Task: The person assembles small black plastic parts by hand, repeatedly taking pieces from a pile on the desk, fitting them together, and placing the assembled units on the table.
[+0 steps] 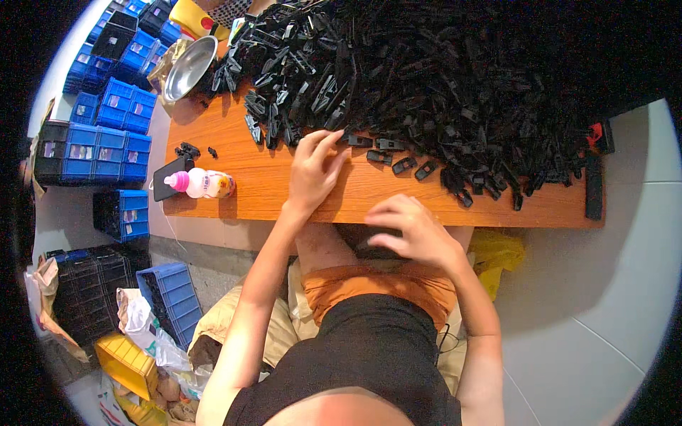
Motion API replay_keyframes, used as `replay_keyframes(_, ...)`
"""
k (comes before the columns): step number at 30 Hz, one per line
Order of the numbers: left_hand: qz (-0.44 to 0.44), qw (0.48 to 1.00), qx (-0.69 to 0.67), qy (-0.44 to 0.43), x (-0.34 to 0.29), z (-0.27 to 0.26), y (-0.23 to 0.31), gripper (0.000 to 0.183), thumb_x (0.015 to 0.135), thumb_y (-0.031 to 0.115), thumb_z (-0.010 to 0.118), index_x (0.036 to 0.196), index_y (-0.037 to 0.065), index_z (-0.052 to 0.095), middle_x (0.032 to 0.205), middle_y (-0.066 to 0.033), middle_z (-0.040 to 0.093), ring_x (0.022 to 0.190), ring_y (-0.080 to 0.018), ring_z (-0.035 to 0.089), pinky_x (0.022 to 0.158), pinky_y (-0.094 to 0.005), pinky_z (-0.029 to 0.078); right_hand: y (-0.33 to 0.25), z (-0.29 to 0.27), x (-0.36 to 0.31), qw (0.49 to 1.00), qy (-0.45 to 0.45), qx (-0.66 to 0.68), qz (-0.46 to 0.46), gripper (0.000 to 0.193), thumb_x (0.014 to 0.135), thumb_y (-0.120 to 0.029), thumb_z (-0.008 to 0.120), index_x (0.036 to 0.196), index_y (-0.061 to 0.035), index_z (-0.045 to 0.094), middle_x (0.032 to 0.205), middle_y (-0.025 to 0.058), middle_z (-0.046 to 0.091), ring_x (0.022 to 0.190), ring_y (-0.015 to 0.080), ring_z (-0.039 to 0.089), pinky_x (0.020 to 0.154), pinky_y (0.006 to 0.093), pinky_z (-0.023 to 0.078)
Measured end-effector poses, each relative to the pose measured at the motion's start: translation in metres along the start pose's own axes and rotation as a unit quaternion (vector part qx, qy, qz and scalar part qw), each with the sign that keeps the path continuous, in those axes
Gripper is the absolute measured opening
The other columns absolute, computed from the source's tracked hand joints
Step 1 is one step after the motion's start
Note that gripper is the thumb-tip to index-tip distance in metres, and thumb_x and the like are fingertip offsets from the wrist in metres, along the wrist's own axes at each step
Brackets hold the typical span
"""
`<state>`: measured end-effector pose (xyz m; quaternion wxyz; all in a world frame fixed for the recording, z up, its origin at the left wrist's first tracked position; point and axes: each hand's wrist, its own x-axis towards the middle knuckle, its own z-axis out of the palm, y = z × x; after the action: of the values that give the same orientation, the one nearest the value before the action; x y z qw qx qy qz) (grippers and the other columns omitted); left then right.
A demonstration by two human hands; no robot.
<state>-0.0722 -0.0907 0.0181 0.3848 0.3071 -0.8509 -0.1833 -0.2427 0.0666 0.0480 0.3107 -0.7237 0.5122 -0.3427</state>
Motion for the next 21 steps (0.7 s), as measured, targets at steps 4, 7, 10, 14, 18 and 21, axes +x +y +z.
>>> replay_keyframes(4,-0.028,0.999,0.020,0.014,0.003,0.022,-0.004,0.031,0.080,0.005,0.069,0.110,0.005,0.063,0.100,-0.0149,0.057,0.088,-0.0319,0.060,0.074,-0.0382,0.050,0.016,0.008,0.030,0.979,0.192,-0.045,0.045,0.031,0.079,-0.004,0.069,0.109,-0.0004,0.062,0.108,0.0144,0.063,0.106,0.0310,0.057,0.091,0.0351,0.048)
replay_keyframes(7,-0.039,0.999,-0.013,0.021,-0.006,0.021,-0.003,0.030,0.080,0.003,0.068,0.110,0.005,0.063,0.096,-0.0145,0.059,0.085,-0.0314,0.061,0.072,-0.0369,0.051,0.028,0.017,0.067,0.947,0.258,-0.191,0.008,0.030,0.078,-0.004,0.068,0.108,-0.0006,0.062,0.105,0.0129,0.062,0.098,0.0299,0.058,0.082,0.0375,0.050)
replay_keyframes(10,-0.060,0.998,-0.020,0.018,-0.026,0.001,-0.004,0.029,0.081,0.003,0.068,0.109,0.002,0.064,0.095,-0.0153,0.060,0.082,-0.0307,0.062,0.070,-0.0358,0.051,0.042,0.029,0.080,0.946,0.232,-0.224,0.018,0.033,0.075,-0.003,0.068,0.108,-0.0009,0.062,0.104,0.0103,0.062,0.094,0.0285,0.058,0.080,0.0374,0.050)
replay_keyframes(14,-0.137,0.990,-0.035,-0.021,-0.057,-0.034,0.002,0.030,0.082,0.003,0.068,0.112,0.001,0.063,0.100,-0.0159,0.059,0.085,-0.0283,0.062,0.070,-0.0340,0.053,0.046,0.030,0.078,0.940,0.254,-0.225,-0.017,0.035,0.072,-0.004,0.070,0.106,-0.0020,0.063,0.101,0.0071,0.062,0.090,0.0261,0.058,0.078,0.0357,0.051)
replay_keyframes(18,-0.152,0.986,-0.057,-0.030,-0.062,-0.040,0.006,0.030,0.081,0.002,0.069,0.111,0.002,0.064,0.104,-0.0150,0.059,0.089,-0.0276,0.062,0.072,-0.0325,0.054,0.040,0.022,0.076,0.944,0.225,-0.238,-0.041,0.035,0.070,-0.005,0.073,0.104,-0.0042,0.065,0.098,0.0058,0.063,0.090,0.0255,0.058,0.077,0.0356,0.049)
replay_keyframes(21,-0.134,0.989,-0.053,-0.037,-0.061,-0.038,0.003,0.029,0.079,0.003,0.071,0.107,0.003,0.066,0.100,-0.0134,0.060,0.090,-0.0281,0.061,0.074,-0.0344,0.052,0.026,0.011,0.069,0.937,0.226,-0.257,-0.074,0.035,0.067,-0.007,0.074,0.101,-0.0053,0.066,0.095,0.0049,0.062,0.088,0.0248,0.058,0.074,0.0353,0.050)
